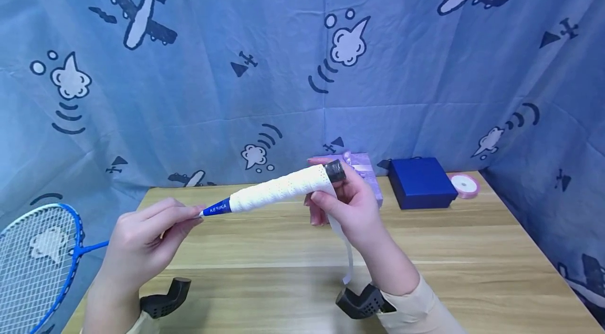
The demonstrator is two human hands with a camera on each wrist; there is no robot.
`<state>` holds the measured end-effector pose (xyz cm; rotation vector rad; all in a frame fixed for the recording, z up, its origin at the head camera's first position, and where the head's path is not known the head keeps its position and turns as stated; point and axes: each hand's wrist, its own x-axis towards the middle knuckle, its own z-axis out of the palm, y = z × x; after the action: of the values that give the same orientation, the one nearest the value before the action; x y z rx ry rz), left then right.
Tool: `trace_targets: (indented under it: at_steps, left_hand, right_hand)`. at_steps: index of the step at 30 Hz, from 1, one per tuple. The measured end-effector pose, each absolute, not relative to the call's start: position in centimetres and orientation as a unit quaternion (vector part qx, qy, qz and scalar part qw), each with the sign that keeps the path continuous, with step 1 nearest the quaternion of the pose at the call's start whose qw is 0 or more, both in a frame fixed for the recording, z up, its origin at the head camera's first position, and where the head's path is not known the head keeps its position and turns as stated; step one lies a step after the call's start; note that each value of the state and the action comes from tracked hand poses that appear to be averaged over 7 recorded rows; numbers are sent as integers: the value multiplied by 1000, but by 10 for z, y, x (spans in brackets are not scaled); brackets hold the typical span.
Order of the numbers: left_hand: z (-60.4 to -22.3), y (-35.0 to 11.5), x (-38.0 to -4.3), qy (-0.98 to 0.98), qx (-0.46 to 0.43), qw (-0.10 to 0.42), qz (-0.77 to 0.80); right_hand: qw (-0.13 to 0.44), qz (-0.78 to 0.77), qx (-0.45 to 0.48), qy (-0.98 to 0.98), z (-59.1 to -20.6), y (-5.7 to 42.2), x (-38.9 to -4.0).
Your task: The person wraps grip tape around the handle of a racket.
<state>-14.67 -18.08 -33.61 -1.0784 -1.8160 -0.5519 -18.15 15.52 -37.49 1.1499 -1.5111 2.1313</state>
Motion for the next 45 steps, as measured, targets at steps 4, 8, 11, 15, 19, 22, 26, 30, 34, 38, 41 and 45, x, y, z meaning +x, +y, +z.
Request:
trace_targets:
  at_steps: [4, 8, 11, 15, 19, 22, 26, 30, 34, 38, 41, 45]
  left_hand:
    - [-339, -182, -147, -760, -428, 435, -223]
    - [-340, -183, -145, -795, -400, 400, -219]
    - [-340, -183, -145, -802, -388, 399, -217]
    - [-340, -182, -147, -783, -398, 424, -220]
    - [-339, -183, -148, -768, -410, 439, -223]
    - [-339, -183, -148, -767, -411, 439, -224]
    - [-339, -184, -148, -774, -405, 433, -222]
    - [-339, -184, -147, -777, -402, 429, -222]
    - [-341, -184, -147, -780, -400, 427, -222]
    - [-342, -183, -148, -776, -404, 430, -223]
    - [-342, -183, -149, -772, -407, 434, -222]
    - [-344, -183, -150, -767, -417, 432, -227]
  right_hand:
    - [145, 740, 410, -513, -375, 157, -182]
    - [146, 754, 414, -488, -375, 155, -182]
    - [142, 756, 418, -483, -375, 154, -183]
    - [145, 748, 410, -501, -375, 154, -184]
    - [148, 749, 395, -511, -376, 153, -183]
    - [157, 753, 393, -505, -377, 152, -183]
    - [171, 751, 396, -499, -377, 151, -183]
    - [175, 749, 394, -503, -376, 150, -183]
    - [173, 748, 401, -500, -377, 149, -183]
    - [172, 747, 417, -489, -377, 149, -182]
    - [173, 745, 417, -491, -378, 149, -182]
    - [158, 757, 402, -491, -378, 151, -181]
